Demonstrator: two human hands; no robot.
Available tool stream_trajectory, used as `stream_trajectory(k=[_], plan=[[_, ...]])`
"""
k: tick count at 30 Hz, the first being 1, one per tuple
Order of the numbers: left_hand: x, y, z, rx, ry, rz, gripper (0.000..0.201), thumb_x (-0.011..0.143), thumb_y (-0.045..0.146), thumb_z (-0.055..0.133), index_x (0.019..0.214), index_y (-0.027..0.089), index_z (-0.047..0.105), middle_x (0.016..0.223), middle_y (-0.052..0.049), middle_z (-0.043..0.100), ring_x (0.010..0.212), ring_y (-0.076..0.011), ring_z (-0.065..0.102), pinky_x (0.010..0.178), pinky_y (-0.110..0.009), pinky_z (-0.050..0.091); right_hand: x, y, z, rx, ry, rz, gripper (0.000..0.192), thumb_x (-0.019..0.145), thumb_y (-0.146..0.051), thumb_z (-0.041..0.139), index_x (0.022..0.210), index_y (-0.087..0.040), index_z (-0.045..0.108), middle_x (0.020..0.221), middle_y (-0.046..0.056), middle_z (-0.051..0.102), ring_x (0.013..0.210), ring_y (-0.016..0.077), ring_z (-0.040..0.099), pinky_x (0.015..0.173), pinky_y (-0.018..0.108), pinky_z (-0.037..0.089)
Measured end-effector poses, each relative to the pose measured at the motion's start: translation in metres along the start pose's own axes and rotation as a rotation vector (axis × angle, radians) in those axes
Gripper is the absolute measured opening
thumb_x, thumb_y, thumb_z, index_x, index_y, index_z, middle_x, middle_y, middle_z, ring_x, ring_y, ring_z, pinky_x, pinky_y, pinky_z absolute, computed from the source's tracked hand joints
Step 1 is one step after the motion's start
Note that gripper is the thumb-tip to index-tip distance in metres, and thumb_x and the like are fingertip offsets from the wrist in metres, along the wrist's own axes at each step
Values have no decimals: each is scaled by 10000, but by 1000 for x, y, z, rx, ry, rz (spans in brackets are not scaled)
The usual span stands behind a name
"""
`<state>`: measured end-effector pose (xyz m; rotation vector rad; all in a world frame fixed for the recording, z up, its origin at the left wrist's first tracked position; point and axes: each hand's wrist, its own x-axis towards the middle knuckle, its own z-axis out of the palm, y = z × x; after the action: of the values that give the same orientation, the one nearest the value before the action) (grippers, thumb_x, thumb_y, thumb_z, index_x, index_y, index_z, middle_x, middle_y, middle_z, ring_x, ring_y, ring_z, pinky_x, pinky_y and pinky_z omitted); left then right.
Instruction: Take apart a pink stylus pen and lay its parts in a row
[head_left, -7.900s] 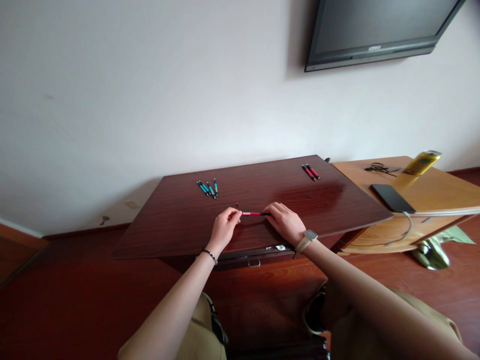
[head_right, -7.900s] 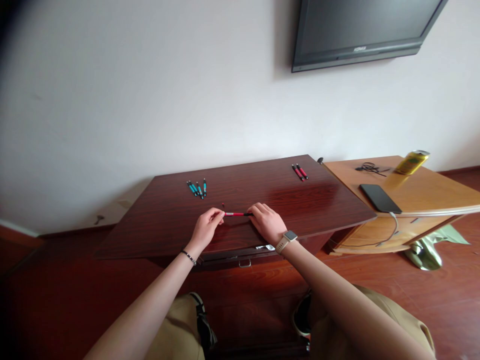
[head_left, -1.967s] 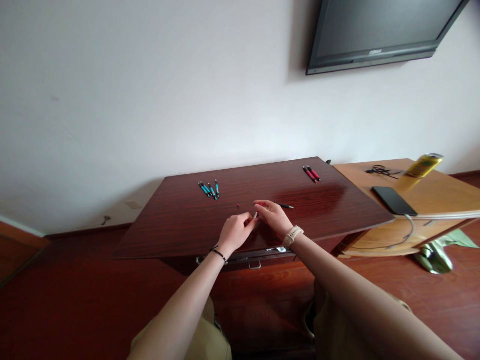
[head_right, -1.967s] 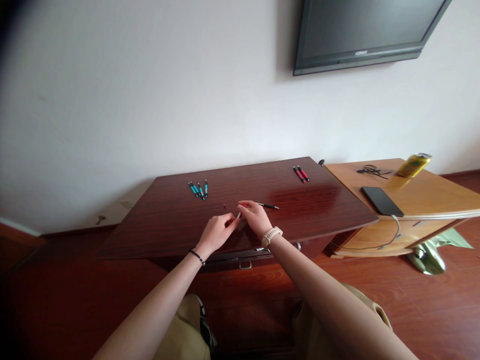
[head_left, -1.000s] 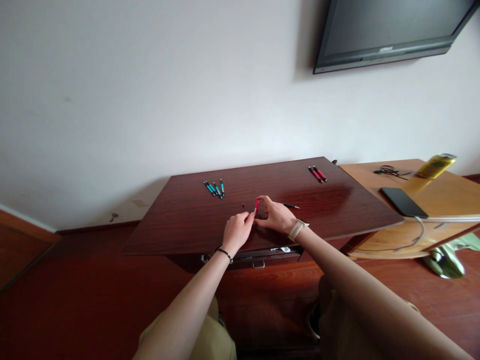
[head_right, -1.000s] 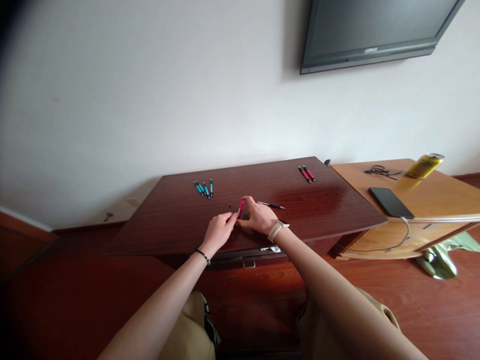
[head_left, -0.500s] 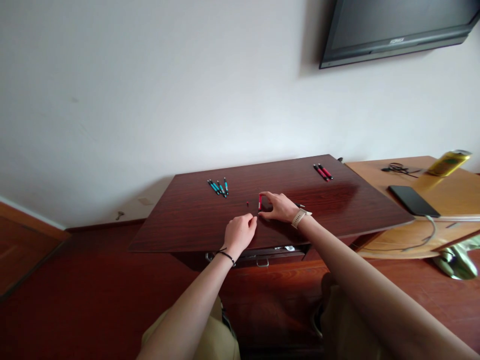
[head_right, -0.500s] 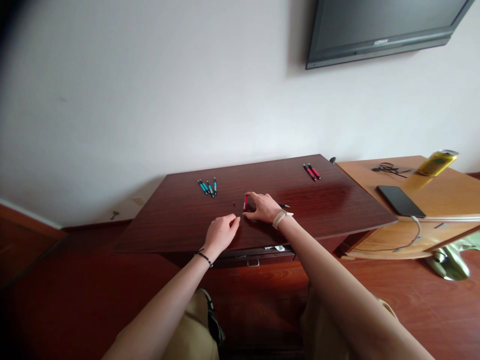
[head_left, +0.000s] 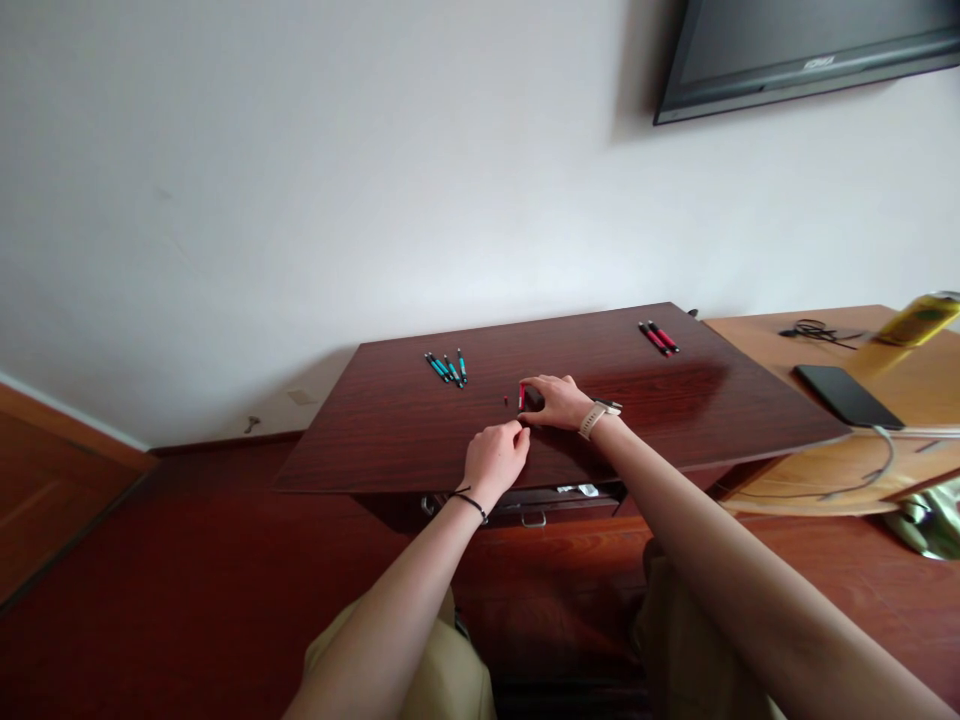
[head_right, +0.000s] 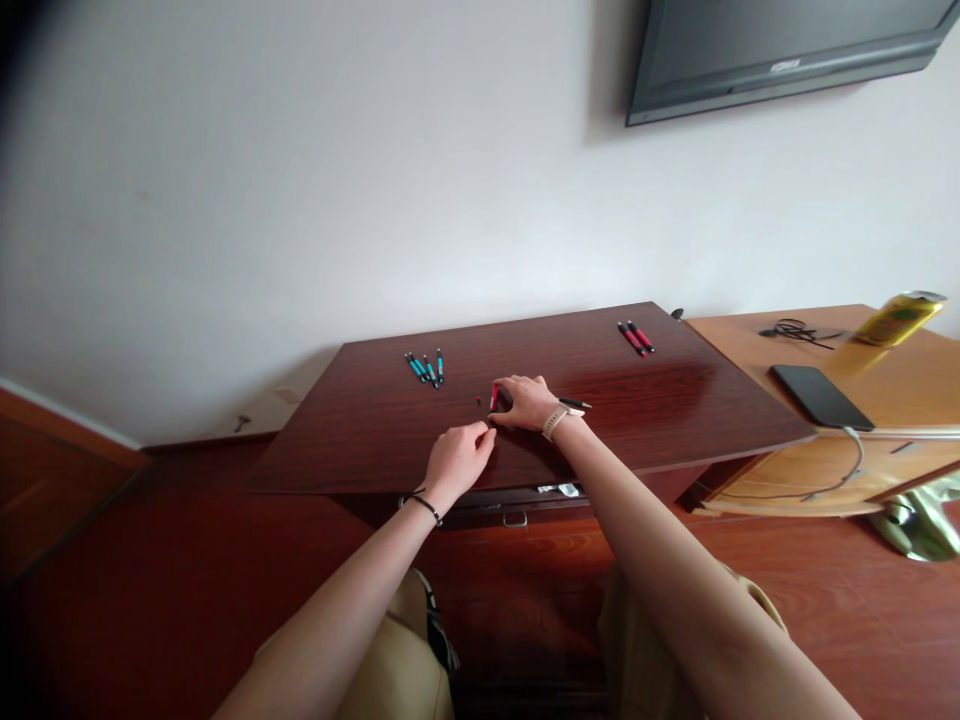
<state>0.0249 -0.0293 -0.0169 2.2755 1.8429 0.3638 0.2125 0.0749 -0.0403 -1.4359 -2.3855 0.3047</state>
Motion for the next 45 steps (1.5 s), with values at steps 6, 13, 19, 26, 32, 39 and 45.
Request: stream_trajectory(k=[6,13,19,26,32,39,45], plan=[[0,-4,2,25,9,24,406,1095,448,425,1001,262,773,989,-103,807,880,-264,755,783,-320,470,2,6,2,-25,-23,-5,707,877,-606,747,1455,-224,605,1400,150,684,1304,371,611,1111,503,397],[1,-4,3,23,8,24,417,1097,471,420,992,258,763,992,-106,807,888,-263,755,784,-321,465,2,12,3,-25,-47,-10,822,870,-615,757,1540,-199,528,1514,184,611,1403,387,554,1167,532,364],[0,-2,0,18,-11,8,402,1097,457,428,993,259,761,1006,-105,807,905,-258,757,791,-311,466,-4,14,1,-29,-59,-4,995,843,-664,767,1630,-176,405,1587,227,532,1451,412,510,1197,585,338],[0,-2,1,29,4,15,390,1094,451,435,972,269,757,972,-96,806,886,-270,761,767,-313,458,-16,22,-4,-37,-33,-16,1056,839,-683,762,1657,-154,354,1582,237,532,1438,412,522,1181,562,364],[0,-1,0,32,5,19,387,1093,439,434,972,265,758,978,-101,808,885,-270,762,767,-314,459,-23,16,-2,-42,-24,-21,879,879,-665,743,1580,-207,477,1510,195,612,1386,377,573,1141,520,394],[1,-1,1,52,12,19,385,1096,443,432,1006,270,764,998,-96,813,896,-265,765,785,-318,475,-13,6,0,-35,-7,-10,704,899,-666,725,1432,-218,622,1367,157,704,1281,349,642,1097,487,416],[1,-2,0,37,6,20,382,1097,435,429,1031,279,771,1015,-97,813,917,-274,768,792,-324,486,-3,6,5,-4,-2,1,687,895,-667,724,1416,-228,633,1332,143,720,1266,341,650,1106,483,411]])
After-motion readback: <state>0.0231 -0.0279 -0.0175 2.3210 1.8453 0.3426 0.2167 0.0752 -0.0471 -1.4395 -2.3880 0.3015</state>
